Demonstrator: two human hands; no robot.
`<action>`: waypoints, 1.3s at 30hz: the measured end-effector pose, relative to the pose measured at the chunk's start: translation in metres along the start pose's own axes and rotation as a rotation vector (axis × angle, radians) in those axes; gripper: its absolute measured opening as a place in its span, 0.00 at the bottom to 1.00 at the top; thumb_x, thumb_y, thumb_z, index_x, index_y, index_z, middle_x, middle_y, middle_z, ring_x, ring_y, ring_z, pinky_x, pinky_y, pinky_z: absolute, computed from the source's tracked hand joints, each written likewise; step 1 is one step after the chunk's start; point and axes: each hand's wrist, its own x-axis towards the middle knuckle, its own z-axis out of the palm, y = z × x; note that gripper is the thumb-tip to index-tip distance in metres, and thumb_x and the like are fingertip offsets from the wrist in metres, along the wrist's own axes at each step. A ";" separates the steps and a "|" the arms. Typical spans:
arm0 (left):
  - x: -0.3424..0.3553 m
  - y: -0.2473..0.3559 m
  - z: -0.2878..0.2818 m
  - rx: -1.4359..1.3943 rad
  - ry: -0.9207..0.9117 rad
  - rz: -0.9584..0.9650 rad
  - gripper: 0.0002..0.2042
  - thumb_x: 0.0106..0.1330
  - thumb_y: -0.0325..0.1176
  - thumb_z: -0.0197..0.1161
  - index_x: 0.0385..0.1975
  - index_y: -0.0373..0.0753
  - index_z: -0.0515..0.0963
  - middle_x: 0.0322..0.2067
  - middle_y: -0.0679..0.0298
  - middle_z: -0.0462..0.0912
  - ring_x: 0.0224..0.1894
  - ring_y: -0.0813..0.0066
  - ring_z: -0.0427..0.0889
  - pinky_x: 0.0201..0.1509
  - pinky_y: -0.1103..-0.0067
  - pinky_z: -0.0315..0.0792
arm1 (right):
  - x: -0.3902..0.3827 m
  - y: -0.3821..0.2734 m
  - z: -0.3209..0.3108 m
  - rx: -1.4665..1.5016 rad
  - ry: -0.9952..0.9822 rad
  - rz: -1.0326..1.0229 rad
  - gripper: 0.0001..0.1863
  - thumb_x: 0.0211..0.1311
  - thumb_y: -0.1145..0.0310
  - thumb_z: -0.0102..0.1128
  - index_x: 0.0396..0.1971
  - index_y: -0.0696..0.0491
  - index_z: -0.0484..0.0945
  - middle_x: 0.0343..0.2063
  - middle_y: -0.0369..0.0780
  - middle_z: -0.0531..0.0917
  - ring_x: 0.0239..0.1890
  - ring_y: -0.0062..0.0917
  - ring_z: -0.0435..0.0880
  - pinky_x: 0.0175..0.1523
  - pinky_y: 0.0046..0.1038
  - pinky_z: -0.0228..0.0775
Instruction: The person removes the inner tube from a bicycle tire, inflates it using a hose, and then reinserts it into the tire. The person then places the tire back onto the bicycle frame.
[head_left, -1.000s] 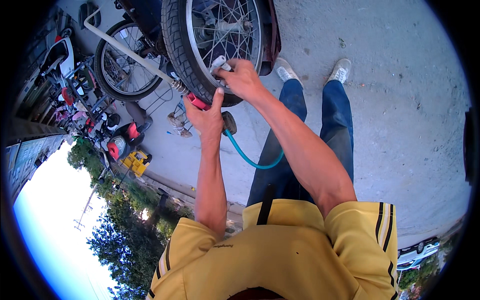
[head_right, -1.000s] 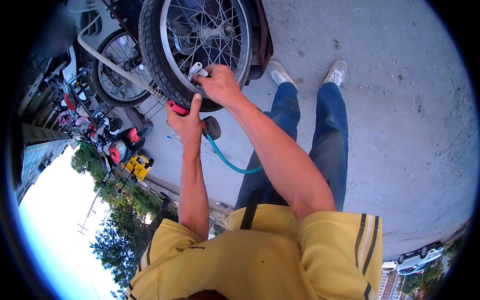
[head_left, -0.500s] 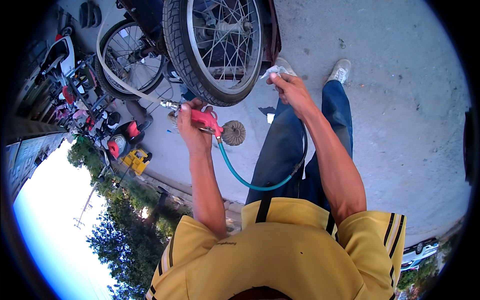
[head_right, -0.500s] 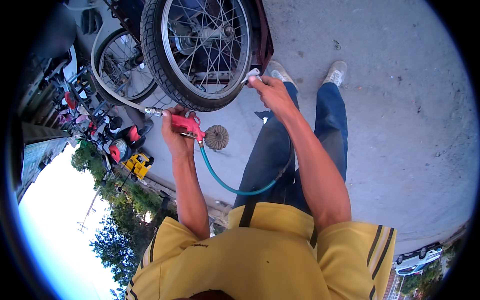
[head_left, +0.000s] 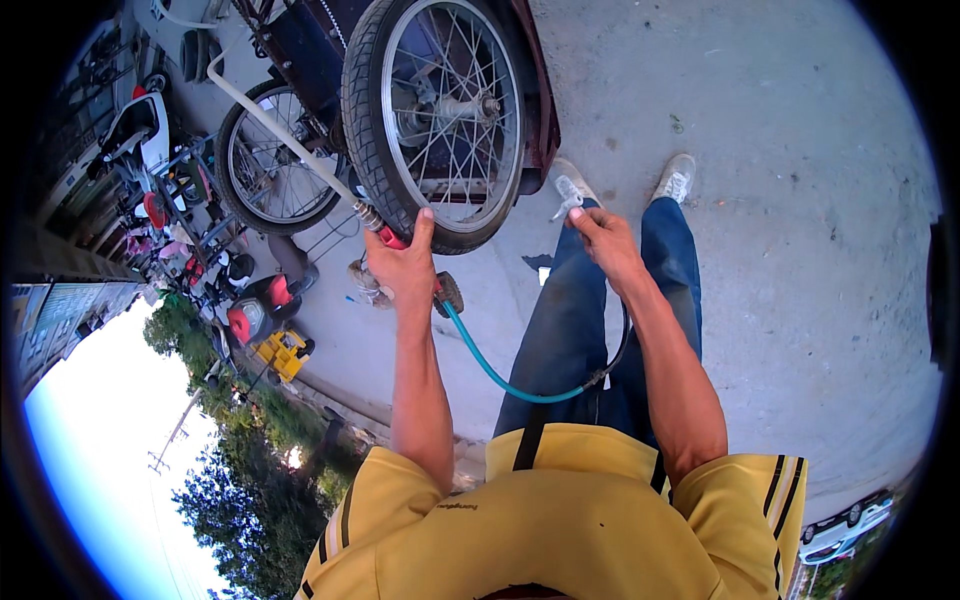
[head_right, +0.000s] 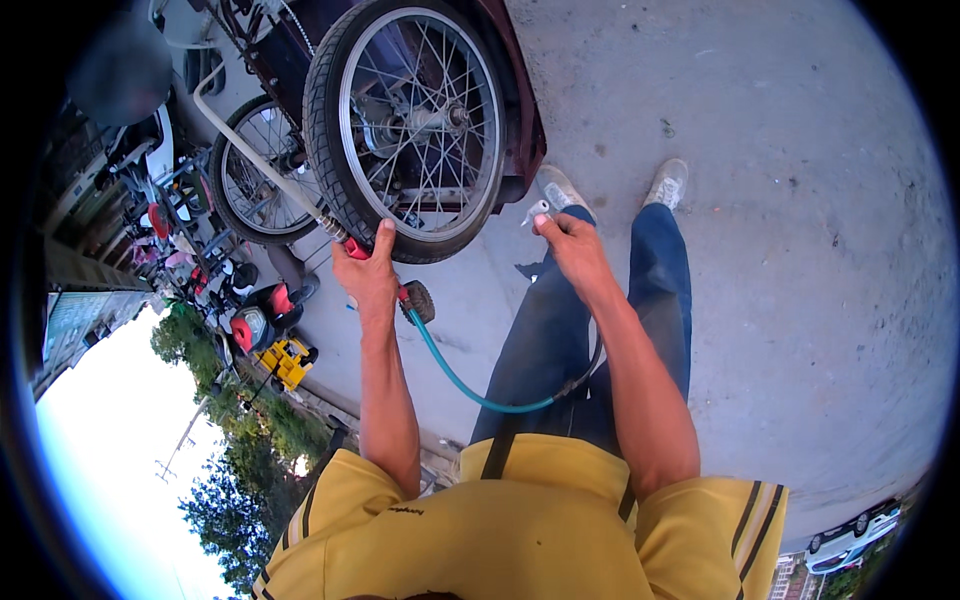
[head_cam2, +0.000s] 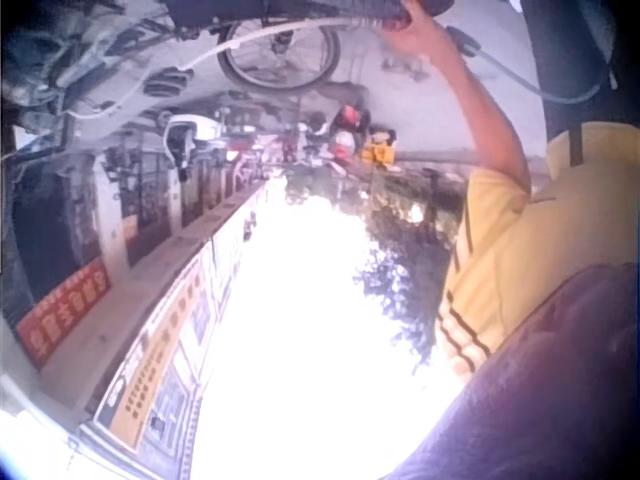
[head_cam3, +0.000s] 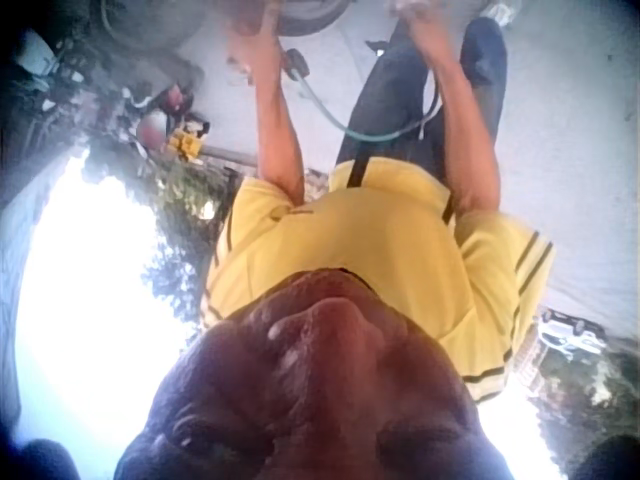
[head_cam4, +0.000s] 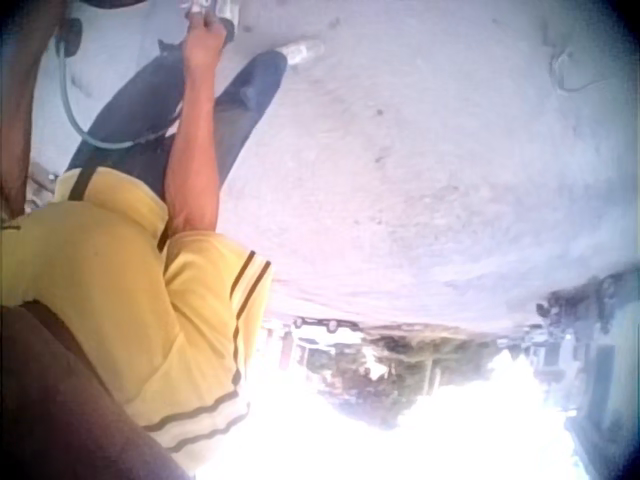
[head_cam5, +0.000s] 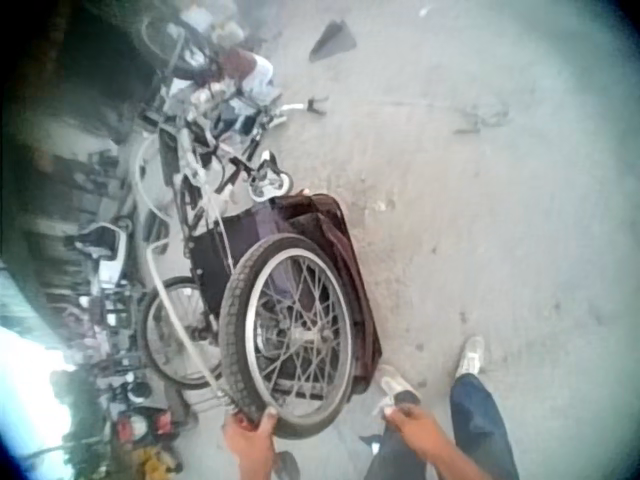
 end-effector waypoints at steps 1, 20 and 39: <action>0.002 -0.002 -0.001 0.043 -0.009 0.016 0.20 0.61 0.33 0.78 0.48 0.31 0.78 0.38 0.61 0.88 0.37 0.79 0.84 0.46 0.79 0.77 | -0.001 0.001 -0.001 -0.004 0.005 0.005 0.22 0.72 0.52 0.61 0.35 0.60 0.84 0.22 0.31 0.72 0.26 0.16 0.65 0.33 0.24 0.58; 0.082 -0.058 -0.158 -0.234 0.098 -0.207 0.17 0.77 0.44 0.54 0.37 0.34 0.78 0.27 0.63 0.81 0.25 0.78 0.77 0.29 0.77 0.74 | -0.111 -0.061 0.063 0.063 0.037 -0.391 0.16 0.76 0.67 0.58 0.56 0.61 0.76 0.33 0.36 0.82 0.35 0.18 0.77 0.46 0.23 0.71; 0.396 0.005 -0.089 -0.850 -0.273 -0.183 0.23 0.79 0.34 0.51 0.70 0.33 0.64 0.61 0.52 0.77 0.62 0.58 0.76 0.67 0.63 0.70 | -0.152 -0.325 0.248 -0.472 0.116 -1.039 0.19 0.75 0.67 0.59 0.57 0.64 0.71 0.33 0.39 0.87 0.23 0.11 0.72 0.27 0.14 0.64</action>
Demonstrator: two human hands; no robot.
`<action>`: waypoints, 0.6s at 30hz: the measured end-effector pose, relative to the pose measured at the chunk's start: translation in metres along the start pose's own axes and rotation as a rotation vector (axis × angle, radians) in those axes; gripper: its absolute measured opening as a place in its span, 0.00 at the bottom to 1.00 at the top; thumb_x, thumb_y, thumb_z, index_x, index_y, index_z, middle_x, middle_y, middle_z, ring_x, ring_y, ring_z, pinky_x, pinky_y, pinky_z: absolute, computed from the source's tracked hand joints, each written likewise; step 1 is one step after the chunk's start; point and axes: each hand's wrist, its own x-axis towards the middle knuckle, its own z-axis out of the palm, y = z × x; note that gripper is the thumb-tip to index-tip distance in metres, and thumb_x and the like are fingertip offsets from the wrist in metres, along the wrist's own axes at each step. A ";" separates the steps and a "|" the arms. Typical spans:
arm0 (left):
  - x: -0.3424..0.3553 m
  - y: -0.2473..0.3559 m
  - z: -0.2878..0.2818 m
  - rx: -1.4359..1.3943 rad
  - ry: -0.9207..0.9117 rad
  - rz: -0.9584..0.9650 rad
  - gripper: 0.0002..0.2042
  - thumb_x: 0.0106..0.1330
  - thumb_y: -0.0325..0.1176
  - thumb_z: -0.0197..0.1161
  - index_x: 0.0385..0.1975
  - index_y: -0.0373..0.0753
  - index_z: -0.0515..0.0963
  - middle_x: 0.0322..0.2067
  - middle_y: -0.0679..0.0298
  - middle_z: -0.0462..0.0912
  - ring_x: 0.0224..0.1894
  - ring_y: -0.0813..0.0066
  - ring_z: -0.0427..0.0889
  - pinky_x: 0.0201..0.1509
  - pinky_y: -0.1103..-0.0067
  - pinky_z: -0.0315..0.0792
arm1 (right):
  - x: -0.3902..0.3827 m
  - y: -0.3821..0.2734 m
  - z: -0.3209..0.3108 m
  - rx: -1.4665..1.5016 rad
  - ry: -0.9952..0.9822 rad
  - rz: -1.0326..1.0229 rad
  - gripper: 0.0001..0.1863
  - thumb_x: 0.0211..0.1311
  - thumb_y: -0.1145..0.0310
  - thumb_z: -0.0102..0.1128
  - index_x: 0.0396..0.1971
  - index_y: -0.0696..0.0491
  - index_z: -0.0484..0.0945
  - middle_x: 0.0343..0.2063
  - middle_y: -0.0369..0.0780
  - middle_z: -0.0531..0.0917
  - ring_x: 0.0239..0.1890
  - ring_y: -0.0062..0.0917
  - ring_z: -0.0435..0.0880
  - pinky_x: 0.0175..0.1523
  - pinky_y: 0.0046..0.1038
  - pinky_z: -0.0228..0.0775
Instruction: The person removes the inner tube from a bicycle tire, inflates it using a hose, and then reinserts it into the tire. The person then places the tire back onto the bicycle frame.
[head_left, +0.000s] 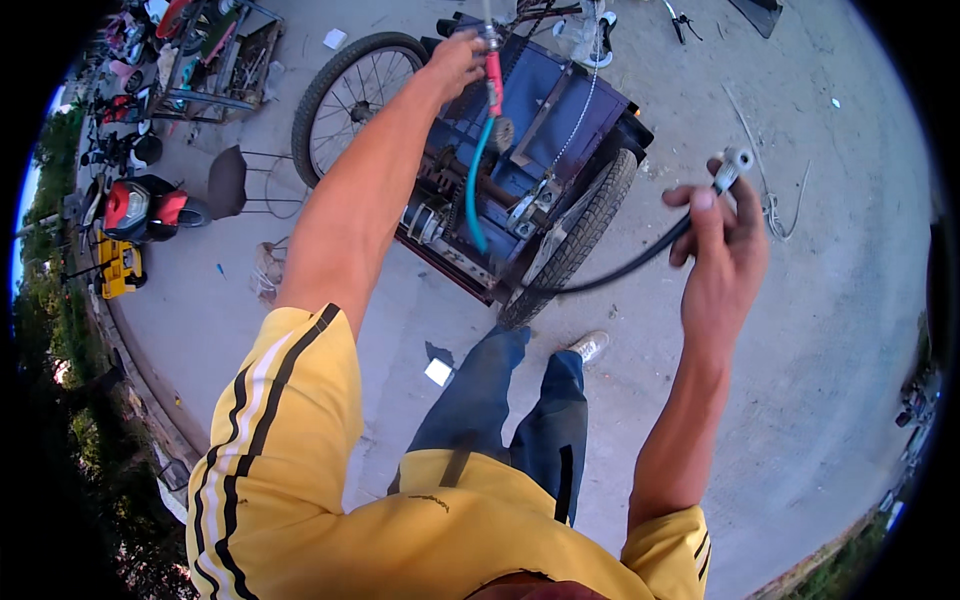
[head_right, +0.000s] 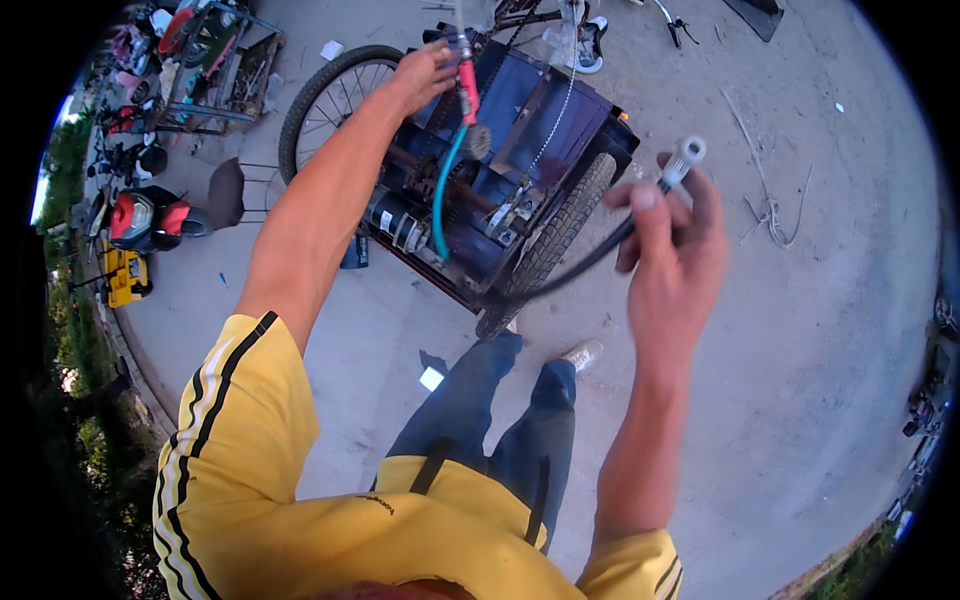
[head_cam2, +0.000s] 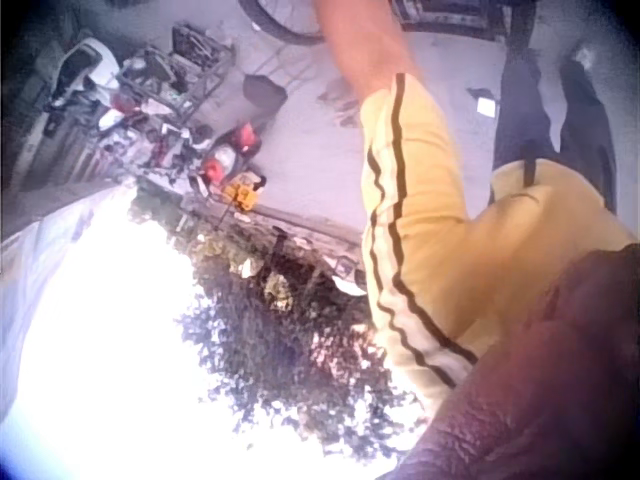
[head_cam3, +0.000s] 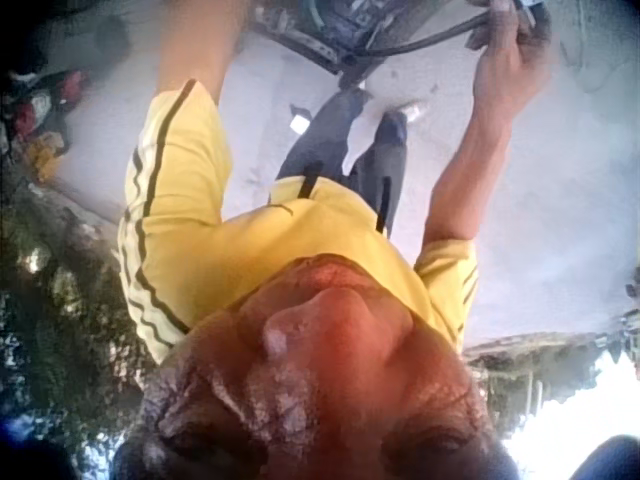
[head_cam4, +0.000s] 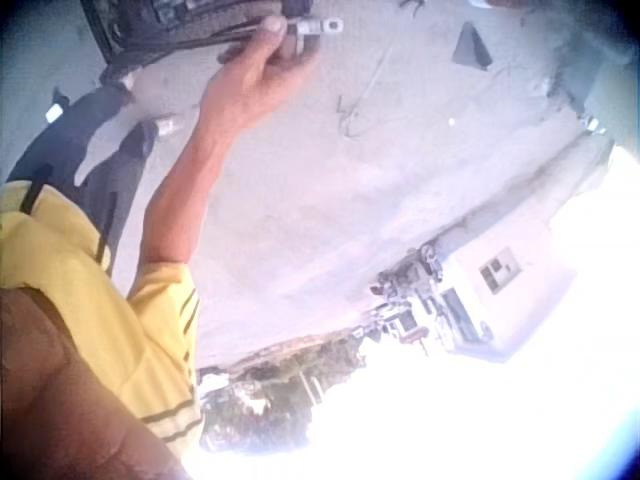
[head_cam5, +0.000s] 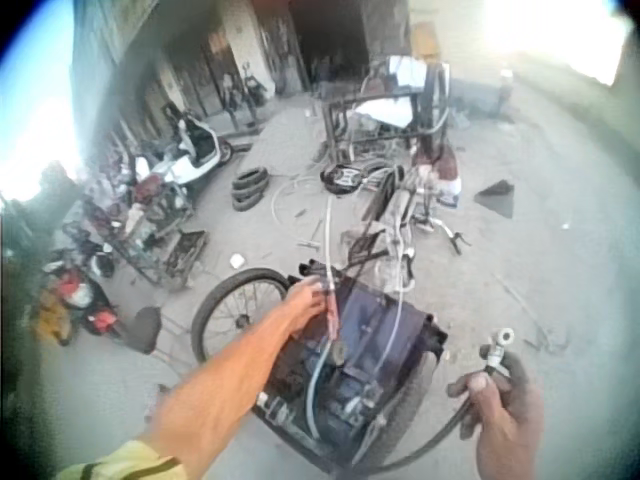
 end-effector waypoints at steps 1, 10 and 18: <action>-0.006 0.005 -0.005 -0.048 -0.086 0.064 0.28 0.79 0.33 0.49 0.76 0.34 0.53 0.67 0.52 0.73 0.68 0.56 0.72 0.70 0.63 0.67 | 0.013 0.000 0.005 0.002 0.014 0.009 0.16 0.75 0.68 0.58 0.53 0.64 0.75 0.34 0.41 0.87 0.24 0.13 0.74 0.29 0.16 0.67; -0.193 -0.074 -0.071 0.121 -0.145 -0.045 0.24 0.75 0.39 0.59 0.66 0.33 0.71 0.54 0.60 0.83 0.49 0.75 0.79 0.53 0.78 0.74 | 0.188 0.095 0.013 0.424 0.321 0.258 0.24 0.71 0.68 0.64 0.59 0.66 0.73 0.48 0.48 0.84 0.44 0.30 0.84 0.51 0.28 0.79; -0.443 -0.254 -0.075 0.083 0.063 -0.519 0.26 0.75 0.42 0.61 0.66 0.33 0.70 0.56 0.54 0.82 0.55 0.69 0.81 0.58 0.73 0.74 | 0.053 0.181 0.060 -0.395 -0.126 0.358 0.39 0.66 0.60 0.68 0.67 0.69 0.64 0.56 0.55 0.81 0.58 0.41 0.81 0.62 0.35 0.71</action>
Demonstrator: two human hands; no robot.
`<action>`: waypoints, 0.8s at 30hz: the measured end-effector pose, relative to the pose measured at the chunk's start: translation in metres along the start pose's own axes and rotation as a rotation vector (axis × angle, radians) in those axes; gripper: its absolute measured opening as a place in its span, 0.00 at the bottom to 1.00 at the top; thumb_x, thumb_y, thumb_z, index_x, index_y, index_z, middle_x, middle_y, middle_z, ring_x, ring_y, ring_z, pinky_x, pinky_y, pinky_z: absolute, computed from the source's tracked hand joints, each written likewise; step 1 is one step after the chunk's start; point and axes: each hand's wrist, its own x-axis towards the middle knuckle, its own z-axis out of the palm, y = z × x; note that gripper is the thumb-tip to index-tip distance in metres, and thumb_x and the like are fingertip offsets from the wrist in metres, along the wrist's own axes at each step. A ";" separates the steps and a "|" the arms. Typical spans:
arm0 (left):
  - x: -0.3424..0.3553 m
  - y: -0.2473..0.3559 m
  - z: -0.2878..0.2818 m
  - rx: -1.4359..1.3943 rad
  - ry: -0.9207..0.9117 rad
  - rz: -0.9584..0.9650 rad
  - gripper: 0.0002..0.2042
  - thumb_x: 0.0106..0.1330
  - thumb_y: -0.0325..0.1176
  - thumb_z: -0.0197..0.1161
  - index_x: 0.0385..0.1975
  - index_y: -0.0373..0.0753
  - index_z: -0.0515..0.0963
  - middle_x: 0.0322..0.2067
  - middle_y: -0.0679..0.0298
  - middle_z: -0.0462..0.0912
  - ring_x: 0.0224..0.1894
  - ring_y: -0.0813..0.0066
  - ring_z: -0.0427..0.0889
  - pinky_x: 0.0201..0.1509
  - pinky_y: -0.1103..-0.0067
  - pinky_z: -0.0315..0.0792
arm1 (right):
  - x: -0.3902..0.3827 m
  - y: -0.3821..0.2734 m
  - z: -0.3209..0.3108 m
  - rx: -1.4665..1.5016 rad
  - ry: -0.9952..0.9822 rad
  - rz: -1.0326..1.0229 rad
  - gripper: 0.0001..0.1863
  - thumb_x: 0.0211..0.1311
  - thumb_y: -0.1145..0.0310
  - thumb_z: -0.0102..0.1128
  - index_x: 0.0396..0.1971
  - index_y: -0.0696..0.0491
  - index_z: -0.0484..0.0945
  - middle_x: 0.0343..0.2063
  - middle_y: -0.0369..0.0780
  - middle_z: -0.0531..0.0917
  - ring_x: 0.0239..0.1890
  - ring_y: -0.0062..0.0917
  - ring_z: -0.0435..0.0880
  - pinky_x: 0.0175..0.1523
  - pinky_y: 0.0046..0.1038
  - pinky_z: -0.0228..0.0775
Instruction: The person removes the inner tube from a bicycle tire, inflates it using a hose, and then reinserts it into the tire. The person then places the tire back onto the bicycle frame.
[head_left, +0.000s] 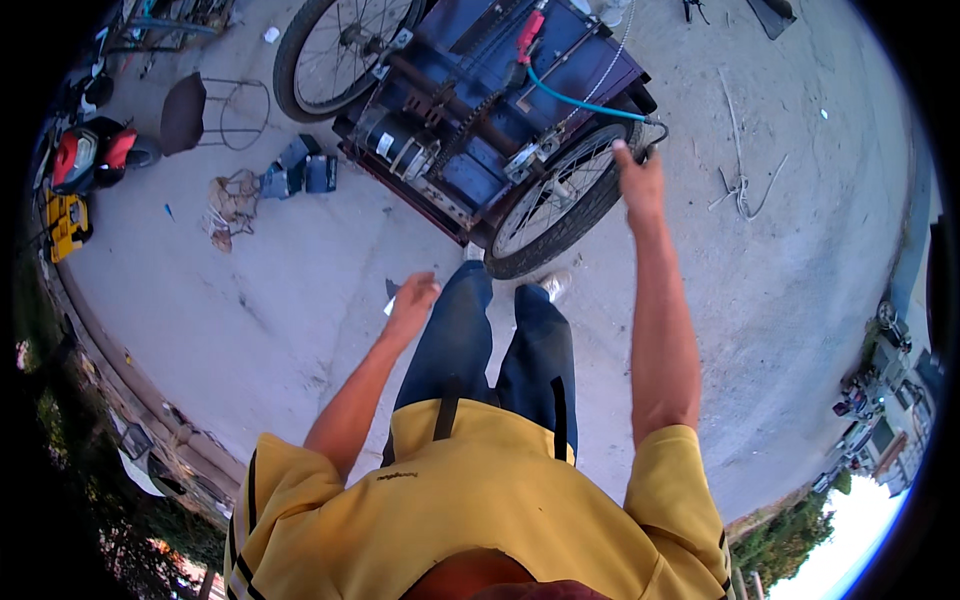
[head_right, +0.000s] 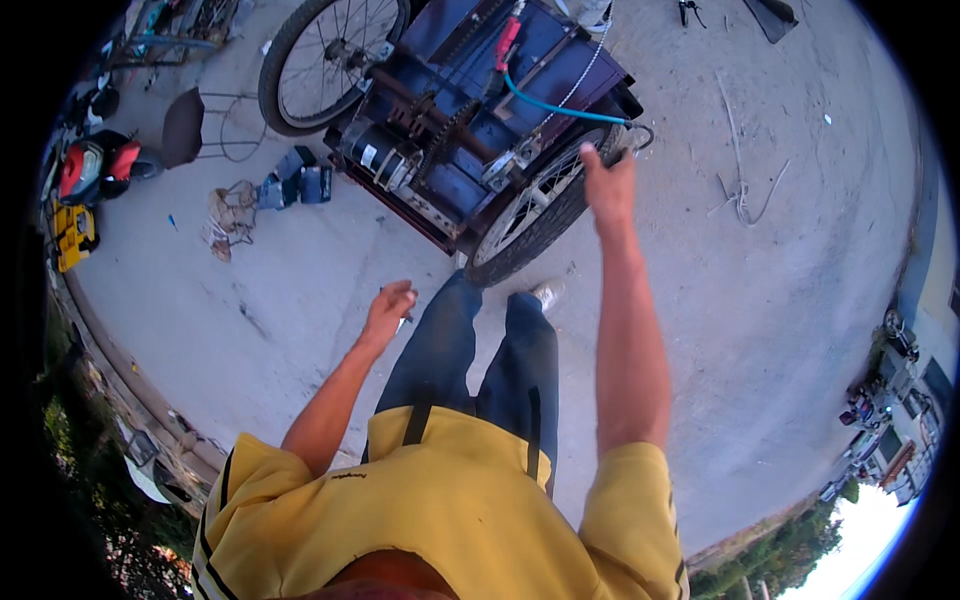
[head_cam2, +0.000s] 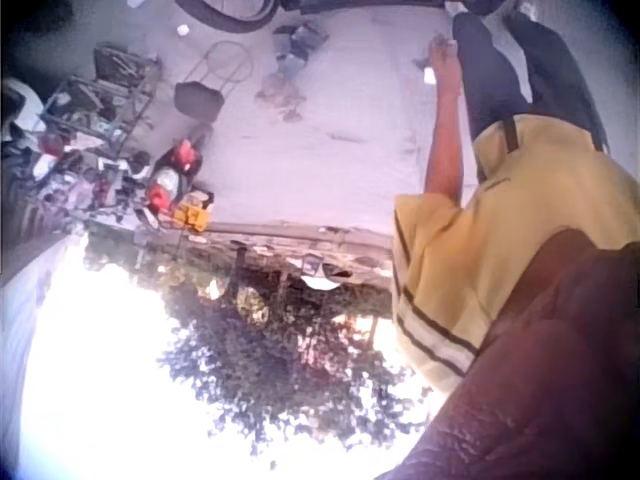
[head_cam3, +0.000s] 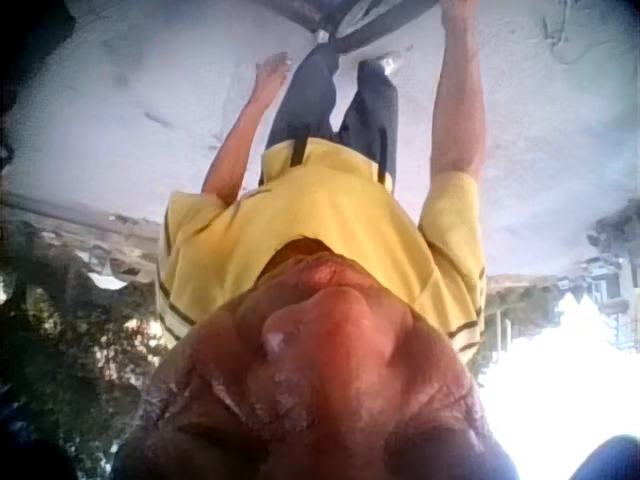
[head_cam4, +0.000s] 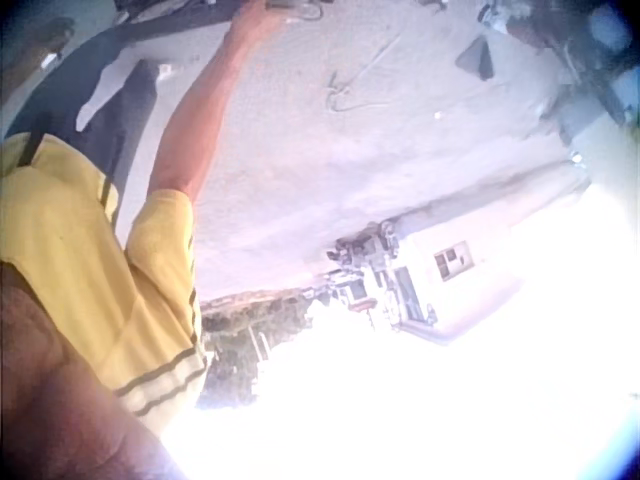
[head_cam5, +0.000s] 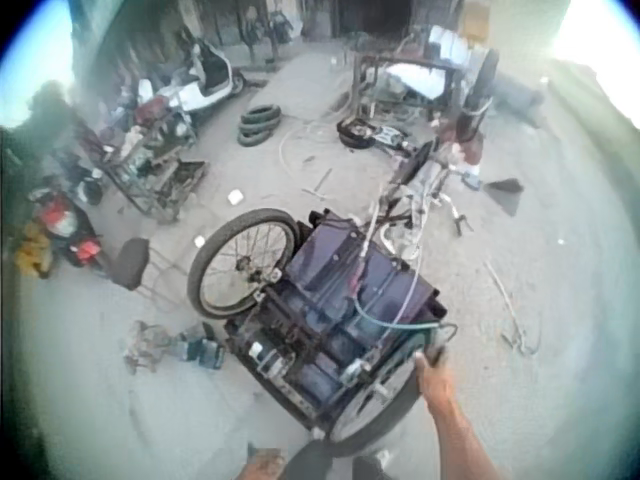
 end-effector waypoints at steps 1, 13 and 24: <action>-0.019 -0.012 0.007 0.028 -0.014 0.016 0.26 0.74 0.42 0.61 0.66 0.33 0.70 0.57 0.54 0.81 0.56 0.67 0.80 0.59 0.72 0.74 | -0.004 0.019 0.013 -0.056 0.124 -0.086 0.39 0.66 0.61 0.67 0.68 0.70 0.63 0.56 0.56 0.80 0.58 0.43 0.81 0.63 0.36 0.70; -0.048 0.067 0.086 0.297 0.272 0.437 0.30 0.71 0.42 0.64 0.67 0.32 0.67 0.63 0.44 0.72 0.67 0.46 0.71 0.71 0.63 0.66 | -0.277 0.160 0.102 -0.201 -0.275 -0.097 0.44 0.67 0.74 0.58 0.75 0.69 0.42 0.73 0.64 0.56 0.75 0.55 0.58 0.77 0.40 0.52; -0.028 0.131 0.180 0.607 0.334 0.584 0.42 0.61 0.42 0.75 0.71 0.34 0.60 0.68 0.45 0.66 0.71 0.46 0.65 0.75 0.60 0.60 | -0.128 0.134 -0.052 -0.353 -0.045 -0.458 0.23 0.72 0.69 0.58 0.64 0.57 0.73 0.60 0.51 0.78 0.64 0.48 0.75 0.70 0.40 0.65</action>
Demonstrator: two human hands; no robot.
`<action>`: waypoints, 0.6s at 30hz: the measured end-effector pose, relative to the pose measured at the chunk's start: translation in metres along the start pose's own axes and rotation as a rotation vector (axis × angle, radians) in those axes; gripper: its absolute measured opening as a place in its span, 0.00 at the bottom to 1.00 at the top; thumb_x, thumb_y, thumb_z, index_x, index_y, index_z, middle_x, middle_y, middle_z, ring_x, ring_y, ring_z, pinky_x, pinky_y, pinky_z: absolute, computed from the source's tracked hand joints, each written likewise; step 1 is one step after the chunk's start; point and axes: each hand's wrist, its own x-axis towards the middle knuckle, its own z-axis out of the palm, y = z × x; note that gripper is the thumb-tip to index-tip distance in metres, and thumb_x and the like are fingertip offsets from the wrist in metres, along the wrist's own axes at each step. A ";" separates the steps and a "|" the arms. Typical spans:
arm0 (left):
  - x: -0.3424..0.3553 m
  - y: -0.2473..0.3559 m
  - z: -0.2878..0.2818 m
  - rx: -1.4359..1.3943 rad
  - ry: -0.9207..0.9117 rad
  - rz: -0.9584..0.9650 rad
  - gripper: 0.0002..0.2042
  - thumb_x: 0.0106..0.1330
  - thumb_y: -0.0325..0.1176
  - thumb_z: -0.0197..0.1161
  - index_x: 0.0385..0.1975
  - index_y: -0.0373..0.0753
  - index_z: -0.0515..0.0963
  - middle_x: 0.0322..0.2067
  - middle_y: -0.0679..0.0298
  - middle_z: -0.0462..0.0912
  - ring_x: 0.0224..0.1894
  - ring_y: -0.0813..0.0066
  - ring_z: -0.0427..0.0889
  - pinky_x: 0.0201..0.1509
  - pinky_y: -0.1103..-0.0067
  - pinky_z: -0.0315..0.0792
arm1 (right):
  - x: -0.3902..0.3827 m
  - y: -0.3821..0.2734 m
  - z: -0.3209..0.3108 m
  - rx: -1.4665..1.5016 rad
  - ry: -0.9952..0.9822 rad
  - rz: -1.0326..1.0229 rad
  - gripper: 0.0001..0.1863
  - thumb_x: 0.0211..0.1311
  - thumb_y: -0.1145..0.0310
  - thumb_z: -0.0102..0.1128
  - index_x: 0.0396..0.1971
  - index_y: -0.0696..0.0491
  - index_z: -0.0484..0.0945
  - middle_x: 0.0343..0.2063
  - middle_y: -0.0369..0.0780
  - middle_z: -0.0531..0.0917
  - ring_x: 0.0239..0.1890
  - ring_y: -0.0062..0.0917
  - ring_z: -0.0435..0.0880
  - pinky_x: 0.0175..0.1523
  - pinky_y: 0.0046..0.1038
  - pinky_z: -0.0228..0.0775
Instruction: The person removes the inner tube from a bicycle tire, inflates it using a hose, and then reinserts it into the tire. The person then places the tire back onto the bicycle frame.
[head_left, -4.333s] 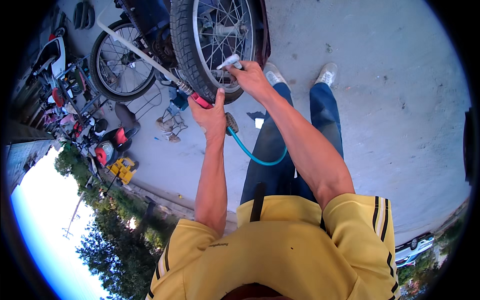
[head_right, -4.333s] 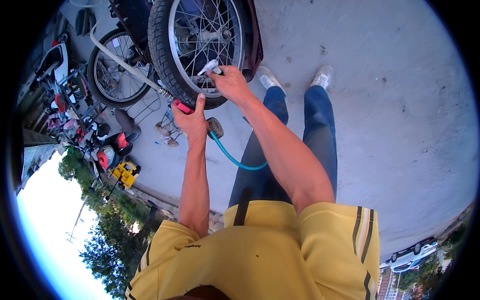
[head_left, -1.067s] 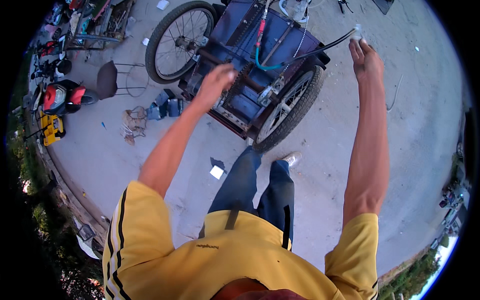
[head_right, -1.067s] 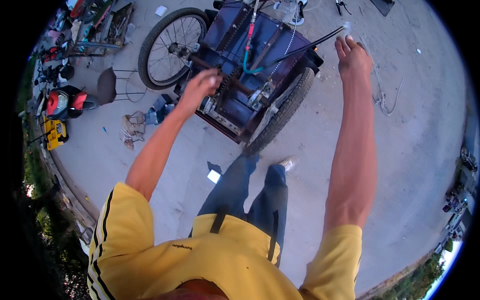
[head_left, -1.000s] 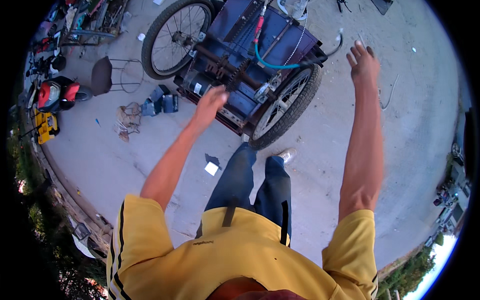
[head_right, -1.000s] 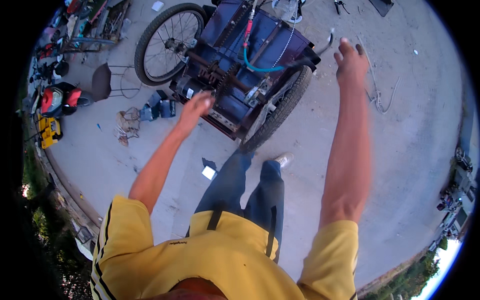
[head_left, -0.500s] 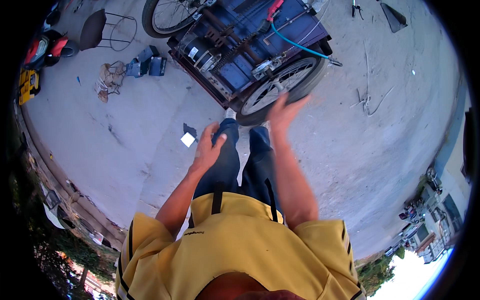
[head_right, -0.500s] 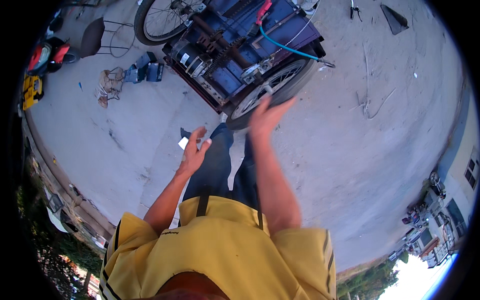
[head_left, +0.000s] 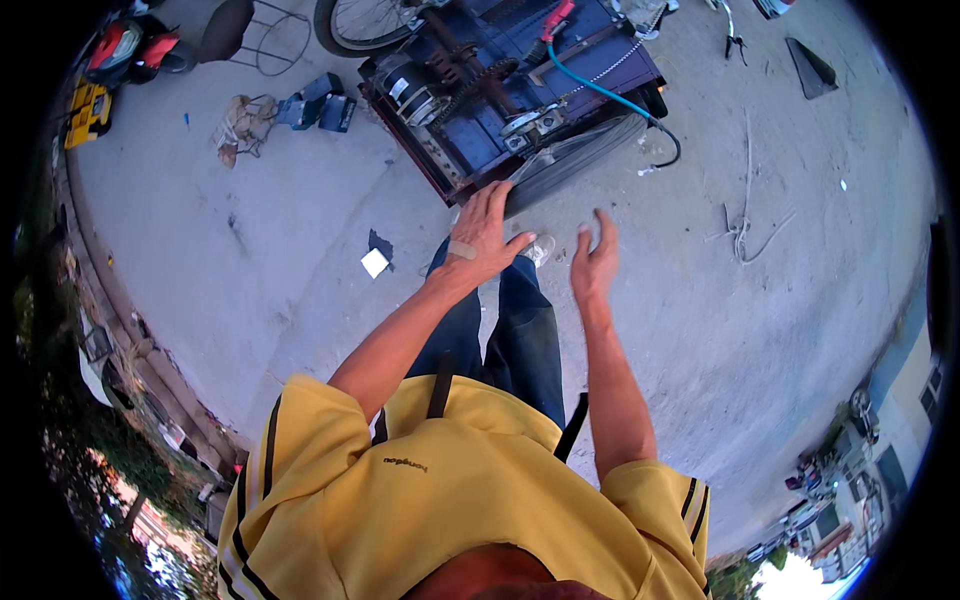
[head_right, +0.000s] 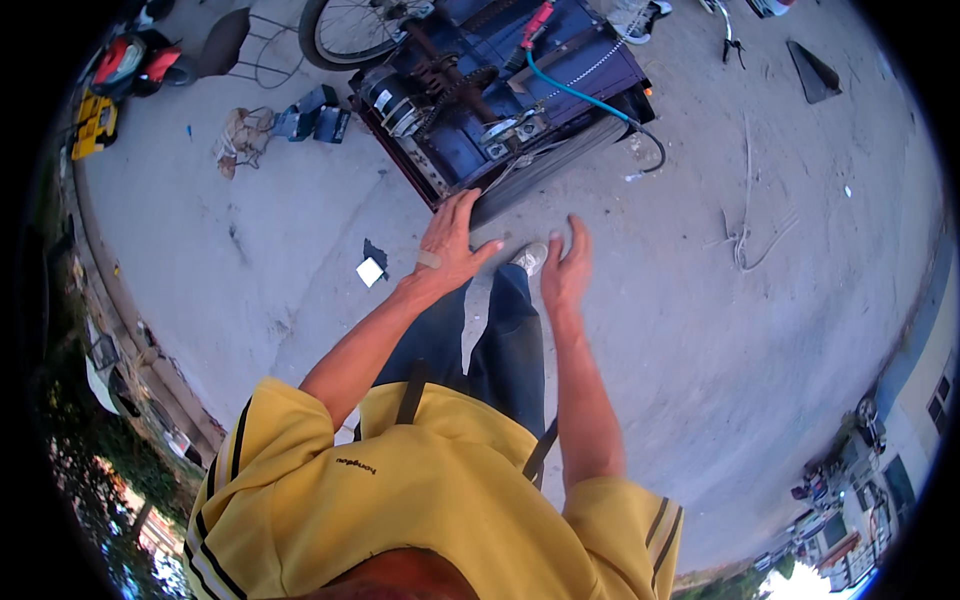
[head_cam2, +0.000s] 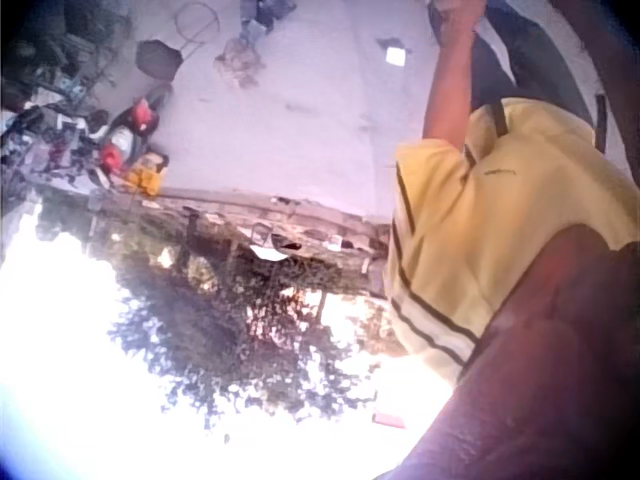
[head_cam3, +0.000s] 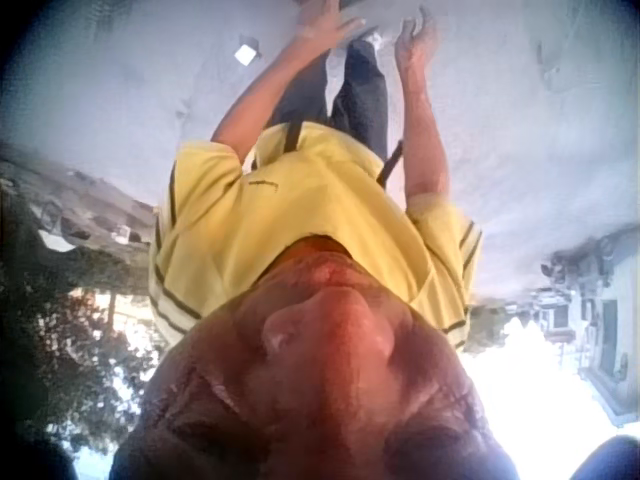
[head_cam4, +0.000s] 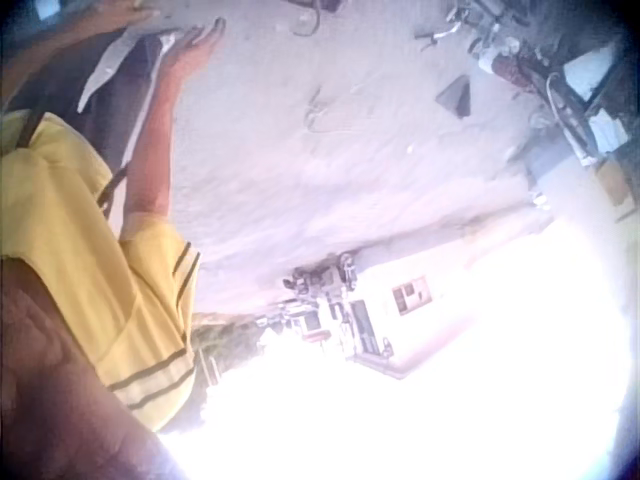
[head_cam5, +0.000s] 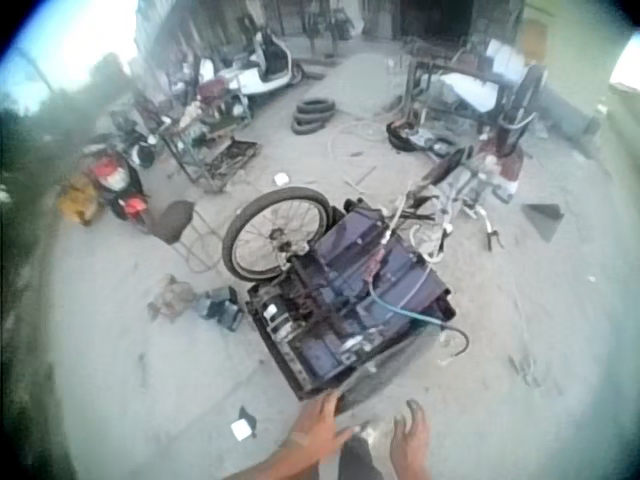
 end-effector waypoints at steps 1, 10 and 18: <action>0.003 0.002 0.008 0.021 0.033 0.003 0.42 0.61 0.42 0.75 0.71 0.34 0.60 0.68 0.45 0.66 0.71 0.46 0.65 0.75 0.60 0.60 | 0.023 -0.010 -0.007 0.003 0.061 -0.120 0.21 0.72 0.69 0.58 0.63 0.57 0.74 0.60 0.51 0.78 0.64 0.48 0.75 0.69 0.40 0.65; -0.010 -0.072 0.060 -0.065 0.009 -0.278 0.31 0.65 0.34 0.70 0.64 0.32 0.65 0.59 0.44 0.74 0.65 0.44 0.72 0.68 0.61 0.68 | 0.135 -0.083 0.009 -0.421 -0.246 -0.782 0.13 0.66 0.59 0.63 0.39 0.53 0.85 0.39 0.41 0.85 0.50 0.38 0.81 0.68 0.46 0.63; -0.023 -0.099 0.056 -0.061 -0.014 -0.242 0.29 0.66 0.32 0.68 0.65 0.32 0.65 0.61 0.47 0.74 0.65 0.47 0.72 0.69 0.61 0.68 | 0.108 -0.089 0.037 -0.406 -0.145 -0.896 0.11 0.59 0.61 0.66 0.21 0.48 0.79 0.25 0.36 0.79 0.36 0.32 0.79 0.55 0.41 0.66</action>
